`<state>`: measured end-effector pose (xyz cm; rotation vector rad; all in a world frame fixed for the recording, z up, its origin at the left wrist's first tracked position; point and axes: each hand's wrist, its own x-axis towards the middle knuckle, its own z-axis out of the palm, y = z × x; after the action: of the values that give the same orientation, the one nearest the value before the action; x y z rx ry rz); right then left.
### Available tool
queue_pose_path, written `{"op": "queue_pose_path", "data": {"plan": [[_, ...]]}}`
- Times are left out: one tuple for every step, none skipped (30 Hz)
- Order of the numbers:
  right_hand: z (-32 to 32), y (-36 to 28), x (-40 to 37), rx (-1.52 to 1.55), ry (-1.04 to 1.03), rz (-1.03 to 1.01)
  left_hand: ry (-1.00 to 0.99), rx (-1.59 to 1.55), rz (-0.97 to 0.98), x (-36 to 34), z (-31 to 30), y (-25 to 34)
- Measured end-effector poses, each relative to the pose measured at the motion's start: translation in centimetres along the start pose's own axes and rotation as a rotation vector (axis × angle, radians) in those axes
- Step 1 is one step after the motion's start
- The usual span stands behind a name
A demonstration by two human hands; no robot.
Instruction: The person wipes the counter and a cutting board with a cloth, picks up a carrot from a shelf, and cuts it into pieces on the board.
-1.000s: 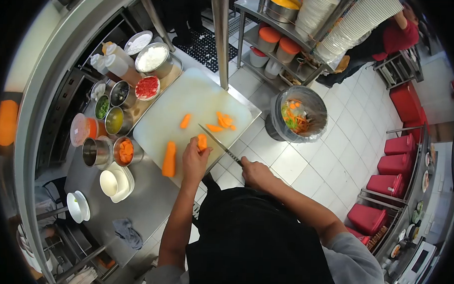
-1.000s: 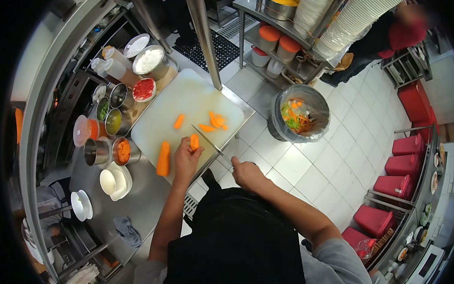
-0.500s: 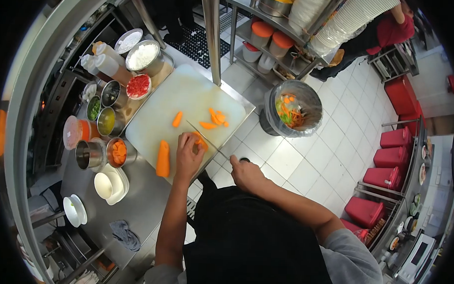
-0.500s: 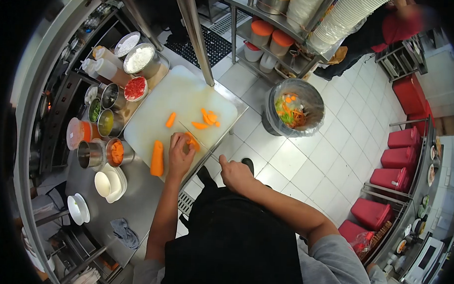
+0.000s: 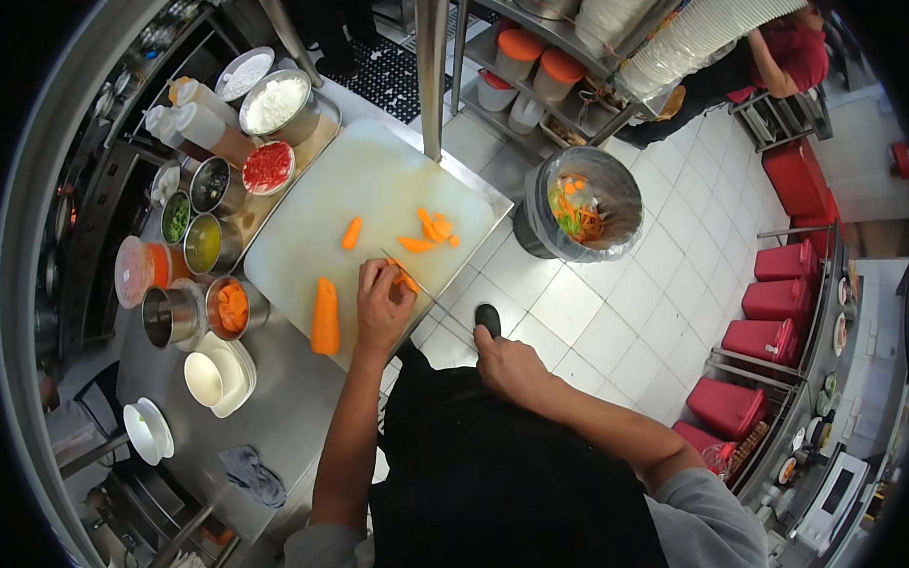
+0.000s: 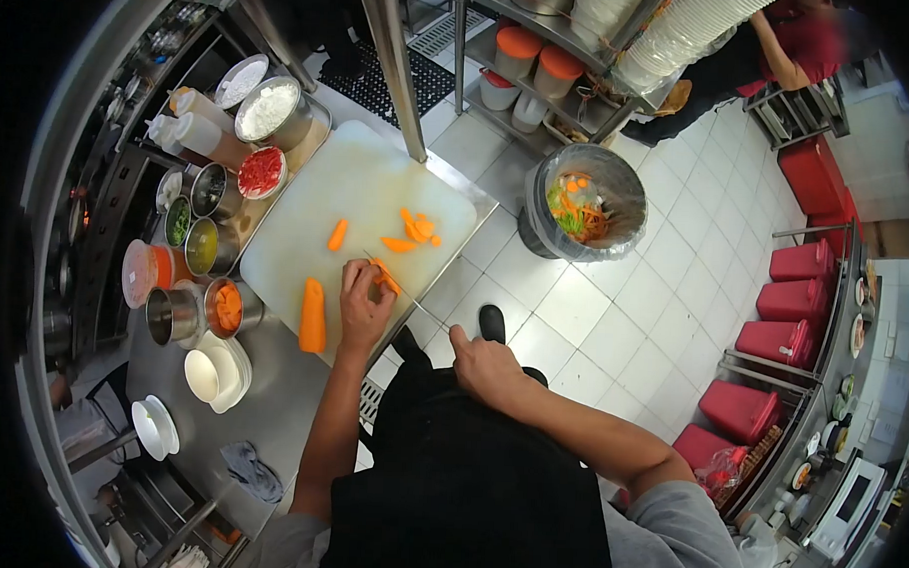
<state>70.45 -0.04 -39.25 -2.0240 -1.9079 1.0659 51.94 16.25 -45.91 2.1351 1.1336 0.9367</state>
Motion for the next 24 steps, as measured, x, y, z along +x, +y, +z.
{"op": "queue_pose_path", "data": {"plan": [[0.2, 0.0, -0.1, 0.000, 0.009, 0.009, 0.005, 0.002, 0.006, -0.1, 0.0, 0.0], [0.3, 0.1, -0.2, 0.000, 0.020, 0.018, 0.000, 0.000, 0.005, -0.1, -0.1, 0.1], [0.5, 0.1, -0.1, 0.000, 0.021, 0.023, 0.002, -0.013, 0.002, 0.0, -0.1, 0.2], [0.6, 0.2, 0.0, 0.008, 0.003, 0.041, 0.006, -0.025, 0.000, 0.2, 0.0, 0.4], [0.6, 0.1, 0.1, 0.016, -0.016, 0.058, 0.004, -0.027, 0.000, 0.1, 0.1, 0.3], [0.5, 0.0, 0.0, 0.017, -0.015, 0.060, 0.016, -0.017, -0.005, 0.0, 0.2, 0.3], [0.4, -0.2, 0.0, 0.023, -0.035, 0.074, 0.030, -0.008, -0.009, 0.0, 0.2, 0.2], [0.2, -0.3, -0.1, 0.030, -0.053, 0.089, 0.029, -0.009, -0.008, 0.0, 0.3, 0.1], [0.1, -0.4, -0.1, 0.030, -0.052, 0.091, 0.032, -0.018, -0.001, 0.0, 0.4, 0.0], [0.0, -0.4, -0.1, 0.031, -0.047, 0.086, 0.036, -0.026, 0.006, 0.0, 0.4, -0.1], [-0.1, -0.5, -0.1, 0.032, -0.042, 0.082, 0.036, -0.029, 0.008, 0.0, 0.4, -0.2], [0.1, -0.4, 0.1, 0.029, -0.041, 0.085, 0.040, -0.029, 0.018, 0.0, 0.4, -0.2], [0.4, -0.2, 0.4, 0.024, -0.052, 0.095, 0.045, -0.030, 0.028, 0.0, 0.5, -0.2], [0.4, -0.3, 0.7, 0.019, -0.064, 0.104, 0.048, -0.033, 0.028, -0.1, 0.6, -0.3], [0.3, -0.3, 0.8, 0.017, -0.064, 0.103, 0.053, -0.030, 0.030, -0.1, 0.7, -0.4], [0.2, -0.4, 1.0, 0.029, -0.067, 0.108, 0.058, -0.025, 0.033, -0.1, 0.7, -0.5], [0.2, -0.5, 1.1, 0.042, -0.070, 0.113, 0.061, -0.024, 0.032, -0.1, 0.7, -0.4], [0.3, -0.5, 1.1, 0.041, -0.071, 0.112, 0.061, -0.025, 0.026, -0.1, 0.7, -0.3], [0.7, -0.4, 1.1, 0.043, -0.067, 0.115, 0.061, -0.026, 0.020, -0.1, 0.6, -0.3], [1.1, -0.1, 1.3, 0.042, -0.063, 0.117, 0.063, -0.025, 0.020, 0.0, 0.5, -0.3], [1.8, 0.1, 2.0, 0.042, -0.064, 0.118, 0.067, -0.033, 0.017, 0.0, 0.5, -0.2], [2.7, 0.3, 2.9, 0.037, -0.043, 0.092, 0.070, -0.044, 0.014, -0.1, 0.5, 0.1], [2.7, 0.3, 3.7, 0.031, -0.018, 0.062, 0.070, -0.044, 0.017, -0.2, 0.7, 0.0], [2.2, 0.6, 4.4, 0.030, -0.009, 0.053, 0.054, -0.057, 0.020, -0.1, 0.7, -0.3]]}}
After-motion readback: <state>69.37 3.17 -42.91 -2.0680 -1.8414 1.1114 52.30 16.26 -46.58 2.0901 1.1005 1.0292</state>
